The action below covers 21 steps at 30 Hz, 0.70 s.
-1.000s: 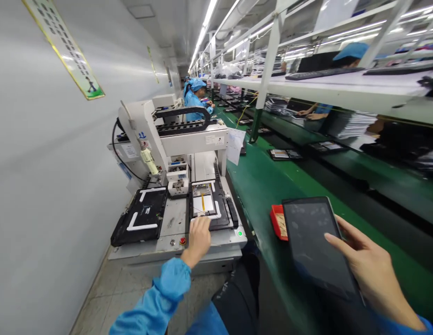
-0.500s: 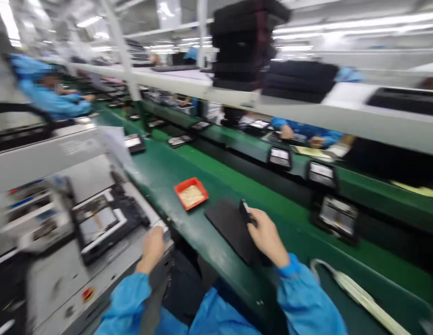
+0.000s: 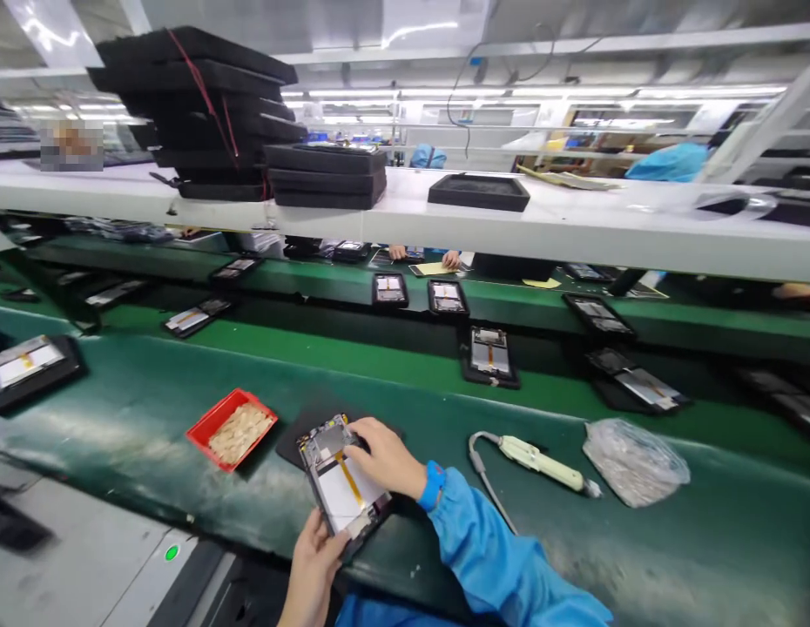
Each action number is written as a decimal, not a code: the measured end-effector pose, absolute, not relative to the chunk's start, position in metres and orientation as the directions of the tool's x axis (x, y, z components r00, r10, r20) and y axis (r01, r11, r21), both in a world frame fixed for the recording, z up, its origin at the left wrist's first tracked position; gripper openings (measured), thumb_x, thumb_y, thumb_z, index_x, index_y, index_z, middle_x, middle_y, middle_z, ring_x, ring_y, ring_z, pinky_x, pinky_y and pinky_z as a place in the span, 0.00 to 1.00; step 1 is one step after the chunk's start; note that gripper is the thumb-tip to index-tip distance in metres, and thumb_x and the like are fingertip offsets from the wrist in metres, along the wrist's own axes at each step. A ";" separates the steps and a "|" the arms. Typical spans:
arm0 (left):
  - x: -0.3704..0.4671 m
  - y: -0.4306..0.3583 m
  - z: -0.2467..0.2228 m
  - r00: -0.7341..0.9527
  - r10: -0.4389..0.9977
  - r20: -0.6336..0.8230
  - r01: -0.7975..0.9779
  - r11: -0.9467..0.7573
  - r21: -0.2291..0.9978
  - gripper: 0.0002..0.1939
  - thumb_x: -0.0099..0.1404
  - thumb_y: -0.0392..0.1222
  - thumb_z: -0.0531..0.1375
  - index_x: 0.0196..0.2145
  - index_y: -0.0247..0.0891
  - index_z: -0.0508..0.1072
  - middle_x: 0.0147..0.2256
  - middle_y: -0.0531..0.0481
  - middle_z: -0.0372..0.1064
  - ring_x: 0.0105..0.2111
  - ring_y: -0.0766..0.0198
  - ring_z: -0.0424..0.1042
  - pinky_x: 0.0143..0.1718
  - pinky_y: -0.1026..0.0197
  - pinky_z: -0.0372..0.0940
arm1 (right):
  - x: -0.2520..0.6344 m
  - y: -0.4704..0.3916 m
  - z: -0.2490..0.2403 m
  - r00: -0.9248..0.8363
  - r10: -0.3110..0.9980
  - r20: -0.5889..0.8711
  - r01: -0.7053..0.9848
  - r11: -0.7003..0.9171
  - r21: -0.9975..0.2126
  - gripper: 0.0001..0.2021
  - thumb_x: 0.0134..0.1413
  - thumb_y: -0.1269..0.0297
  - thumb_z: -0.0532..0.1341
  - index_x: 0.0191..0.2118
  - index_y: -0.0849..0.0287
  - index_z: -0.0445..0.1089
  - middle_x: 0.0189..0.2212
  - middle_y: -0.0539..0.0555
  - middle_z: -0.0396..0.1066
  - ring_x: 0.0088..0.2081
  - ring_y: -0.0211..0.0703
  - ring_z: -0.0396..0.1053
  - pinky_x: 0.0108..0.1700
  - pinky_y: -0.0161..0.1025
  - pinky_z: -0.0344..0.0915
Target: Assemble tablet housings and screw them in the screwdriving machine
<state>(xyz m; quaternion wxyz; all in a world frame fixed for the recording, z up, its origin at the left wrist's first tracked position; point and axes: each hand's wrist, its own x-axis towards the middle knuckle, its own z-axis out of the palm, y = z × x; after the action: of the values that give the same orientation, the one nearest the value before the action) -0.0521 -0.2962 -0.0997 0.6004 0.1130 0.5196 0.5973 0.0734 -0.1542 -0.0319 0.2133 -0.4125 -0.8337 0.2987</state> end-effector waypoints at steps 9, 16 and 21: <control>-0.098 -0.285 -0.093 -0.272 0.792 -0.547 -0.602 0.303 0.739 0.44 0.37 0.42 0.75 0.55 0.39 0.72 0.42 0.41 0.79 0.44 0.40 0.77 0.41 0.48 0.73 | 0.166 -0.124 -0.055 -0.344 0.936 0.076 0.601 0.282 -0.748 0.12 0.59 0.67 0.57 0.45 0.60 0.74 0.40 0.56 0.76 0.38 0.43 0.73 0.44 0.39 0.67; -0.098 -0.270 -0.118 -0.187 0.827 -0.530 -0.684 0.277 0.674 0.45 0.33 0.39 0.75 0.53 0.34 0.73 0.39 0.37 0.79 0.49 0.34 0.74 0.49 0.43 0.69 | 0.147 -0.103 0.008 -0.414 0.889 0.192 0.412 0.372 -0.832 0.11 0.60 0.60 0.58 0.42 0.58 0.74 0.35 0.53 0.75 0.36 0.43 0.72 0.41 0.40 0.68; -0.102 -0.260 -0.139 -0.131 0.894 -0.428 -0.715 0.213 0.665 0.44 0.32 0.37 0.76 0.51 0.34 0.73 0.40 0.36 0.79 0.53 0.32 0.71 0.57 0.42 0.63 | 0.080 -0.069 0.083 -0.419 0.870 0.261 0.025 0.298 -0.954 0.15 0.56 0.55 0.62 0.44 0.59 0.70 0.37 0.56 0.73 0.36 0.45 0.74 0.37 0.44 0.73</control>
<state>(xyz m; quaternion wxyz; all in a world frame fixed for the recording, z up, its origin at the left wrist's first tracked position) -0.1025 -0.2600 -0.1385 0.6508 0.1045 0.4279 0.6183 0.0803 -0.0691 0.0831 0.4279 -0.3277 -0.6826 0.4935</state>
